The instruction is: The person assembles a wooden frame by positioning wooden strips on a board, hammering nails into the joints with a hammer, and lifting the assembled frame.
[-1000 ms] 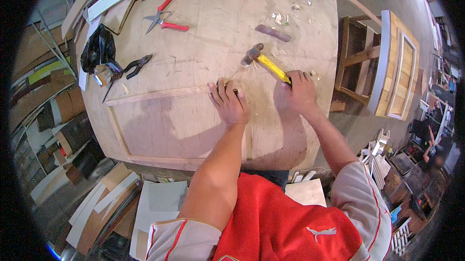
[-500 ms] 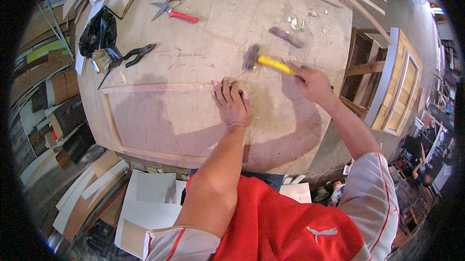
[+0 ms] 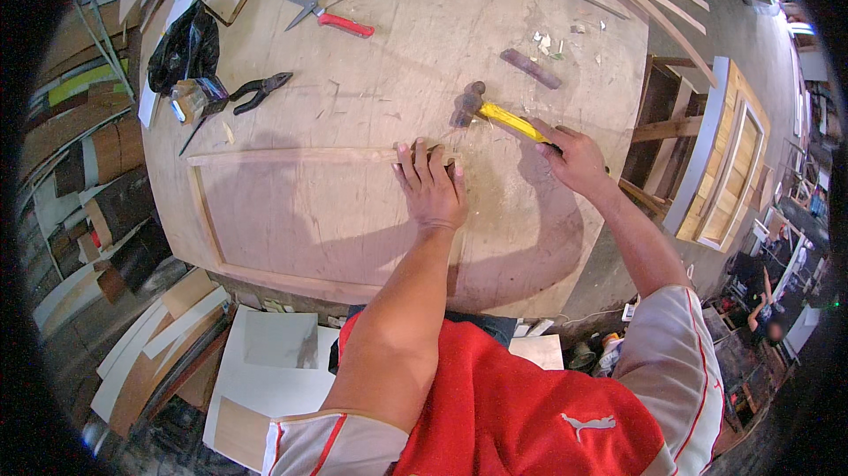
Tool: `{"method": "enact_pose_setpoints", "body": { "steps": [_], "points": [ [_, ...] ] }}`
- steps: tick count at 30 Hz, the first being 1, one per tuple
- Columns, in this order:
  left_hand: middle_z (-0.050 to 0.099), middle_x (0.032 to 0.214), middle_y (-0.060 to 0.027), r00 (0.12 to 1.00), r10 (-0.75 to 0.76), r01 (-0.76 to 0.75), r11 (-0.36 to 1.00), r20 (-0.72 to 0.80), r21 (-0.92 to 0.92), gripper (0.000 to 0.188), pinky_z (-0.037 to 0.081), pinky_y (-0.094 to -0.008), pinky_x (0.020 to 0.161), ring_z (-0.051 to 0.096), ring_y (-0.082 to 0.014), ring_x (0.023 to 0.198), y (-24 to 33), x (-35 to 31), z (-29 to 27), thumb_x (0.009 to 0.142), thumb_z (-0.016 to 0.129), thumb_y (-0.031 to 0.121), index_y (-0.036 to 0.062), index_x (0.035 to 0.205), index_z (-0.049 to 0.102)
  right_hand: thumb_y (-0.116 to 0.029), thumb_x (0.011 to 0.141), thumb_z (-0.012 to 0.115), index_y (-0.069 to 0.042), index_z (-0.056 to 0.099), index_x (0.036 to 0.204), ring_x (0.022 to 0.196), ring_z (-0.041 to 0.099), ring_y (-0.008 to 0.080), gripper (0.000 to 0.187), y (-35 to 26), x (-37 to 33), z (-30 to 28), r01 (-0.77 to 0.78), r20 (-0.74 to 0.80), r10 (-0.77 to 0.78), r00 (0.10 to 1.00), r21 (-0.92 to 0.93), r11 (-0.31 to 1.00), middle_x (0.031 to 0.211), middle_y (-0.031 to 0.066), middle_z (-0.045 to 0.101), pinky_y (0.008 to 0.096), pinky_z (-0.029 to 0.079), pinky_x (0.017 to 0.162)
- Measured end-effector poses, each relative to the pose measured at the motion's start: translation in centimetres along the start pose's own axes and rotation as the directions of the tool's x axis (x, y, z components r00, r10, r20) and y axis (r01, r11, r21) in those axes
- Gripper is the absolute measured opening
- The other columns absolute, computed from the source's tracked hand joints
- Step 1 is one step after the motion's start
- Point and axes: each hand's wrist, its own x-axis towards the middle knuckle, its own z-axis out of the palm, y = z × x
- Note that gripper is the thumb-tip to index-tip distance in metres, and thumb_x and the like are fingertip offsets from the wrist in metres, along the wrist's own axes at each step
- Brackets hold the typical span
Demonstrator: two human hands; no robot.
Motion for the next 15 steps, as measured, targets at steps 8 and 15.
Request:
{"method": "enact_pose_setpoints", "body": {
  "steps": [8,15],
  "points": [
    [0.035,0.161,-0.0192,1.000,0.013,-0.013,1.000,-0.015,0.022,0.053,0.011,-0.0688,0.125,0.014,-0.0476,0.157,-0.2,0.0,0.2,0.101,0.052,0.035,0.0054,0.145,0.047,-0.017,0.091,0.071,-0.026,0.062,0.146,0.078,0.069,0.0340,0.057,0.2,0.2,-0.3,0.139,-0.012,-0.141,0.990,-0.090,0.986,0.086,0.0114,0.066,0.0459,0.055,0.068],
    [0.035,0.161,-0.0196,0.999,0.019,-0.019,1.000,-0.034,0.010,0.053,0.010,-0.0680,0.125,0.014,-0.0475,0.158,-0.1,0.1,0.2,0.102,0.052,0.035,0.0054,0.146,0.046,-0.017,0.092,0.070,-0.025,0.062,0.146,0.075,0.068,0.0344,0.055,-0.6,0.4,-0.4,0.085,-0.028,-0.086,0.996,-0.020,0.996,0.085,0.0119,0.066,0.0466,0.055,0.067]
  ]
}}
